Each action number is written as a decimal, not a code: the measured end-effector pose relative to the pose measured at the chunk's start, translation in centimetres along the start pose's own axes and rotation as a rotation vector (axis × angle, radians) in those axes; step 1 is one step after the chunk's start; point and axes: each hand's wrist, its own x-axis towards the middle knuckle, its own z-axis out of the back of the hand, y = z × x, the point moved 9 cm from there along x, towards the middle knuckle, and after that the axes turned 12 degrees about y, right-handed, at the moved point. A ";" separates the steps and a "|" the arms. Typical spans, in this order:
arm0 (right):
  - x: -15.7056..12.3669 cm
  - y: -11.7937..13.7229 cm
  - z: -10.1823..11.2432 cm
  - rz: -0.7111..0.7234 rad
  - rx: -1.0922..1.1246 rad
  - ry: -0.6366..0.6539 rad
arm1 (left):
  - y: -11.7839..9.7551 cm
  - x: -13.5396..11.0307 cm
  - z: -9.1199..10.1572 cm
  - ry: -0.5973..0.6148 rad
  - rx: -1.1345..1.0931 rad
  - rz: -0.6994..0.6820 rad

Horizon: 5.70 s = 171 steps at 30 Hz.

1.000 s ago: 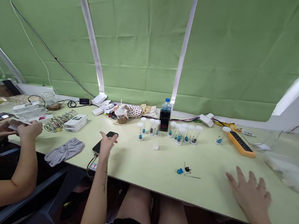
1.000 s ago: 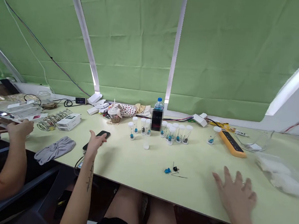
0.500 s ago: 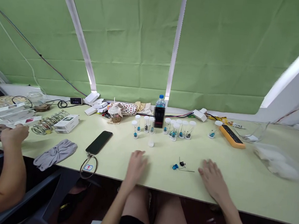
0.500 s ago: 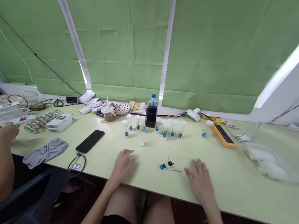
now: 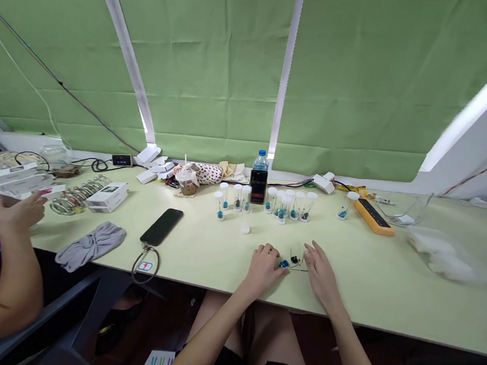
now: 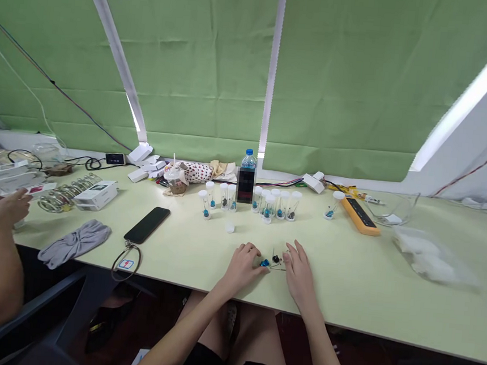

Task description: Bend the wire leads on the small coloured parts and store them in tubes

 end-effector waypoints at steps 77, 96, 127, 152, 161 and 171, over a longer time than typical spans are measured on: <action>2.7 10.9 -6.8 0.252 0.214 0.318 | 6.9 -4.9 4.2 0.052 0.091 0.208; 4.1 12.0 -5.2 0.358 0.026 0.328 | 5.1 -4.9 5.5 0.064 0.326 0.252; 8.3 16.1 3.4 0.500 -0.299 0.080 | 9.9 -2.6 12.7 -0.489 -0.272 0.101; 11.3 14.0 1.5 0.524 -0.134 0.200 | 13.1 2.3 6.7 -0.290 -0.621 0.028; 9.5 3.4 -1.5 0.293 0.162 0.621 | 14.1 2.1 6.4 -0.260 -0.579 0.132; 8.8 4.2 -3.0 0.355 0.092 0.714 | 12.2 -5.1 7.9 -0.318 -0.403 0.104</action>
